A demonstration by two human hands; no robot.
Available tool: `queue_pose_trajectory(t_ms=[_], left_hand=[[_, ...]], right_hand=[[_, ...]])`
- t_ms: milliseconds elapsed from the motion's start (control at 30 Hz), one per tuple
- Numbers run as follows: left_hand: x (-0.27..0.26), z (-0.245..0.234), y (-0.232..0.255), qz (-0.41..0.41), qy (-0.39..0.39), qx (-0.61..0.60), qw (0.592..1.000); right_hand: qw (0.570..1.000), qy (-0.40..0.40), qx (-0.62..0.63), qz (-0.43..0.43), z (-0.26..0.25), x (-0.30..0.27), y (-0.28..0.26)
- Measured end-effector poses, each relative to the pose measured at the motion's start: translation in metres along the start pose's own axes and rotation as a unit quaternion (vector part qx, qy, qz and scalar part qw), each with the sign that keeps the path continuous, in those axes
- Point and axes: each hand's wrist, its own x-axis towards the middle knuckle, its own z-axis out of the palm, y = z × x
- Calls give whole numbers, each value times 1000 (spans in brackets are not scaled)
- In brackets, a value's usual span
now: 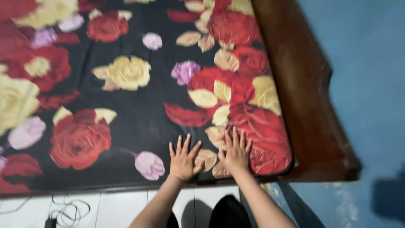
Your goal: The person picks up a handbag and a notebook from the bed and places them on a nearby dresser. They then pick up a phone and charger from the bed and place them on the dresser as well. Finally, the person smooths and tucks the floral bedsheet around the mattress edges.
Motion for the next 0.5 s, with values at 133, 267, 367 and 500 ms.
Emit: queue_pose_trajectory(t_ms=[133,267,367,500], left_hand=[[-10,20,-5,20,86,-14,996],[-12,19,-7,43,133,-23,990],[-8,22,-10,52,170,-35,983],[-15,28,-5,52,191,-48,979]], right_hand=[[998,57,9,-4,8,-7,0],[993,115,11,-32,26,-4,5],[989,146,-11,-36,39,5,11],[970,222,-35,-97,55,-2,23]])
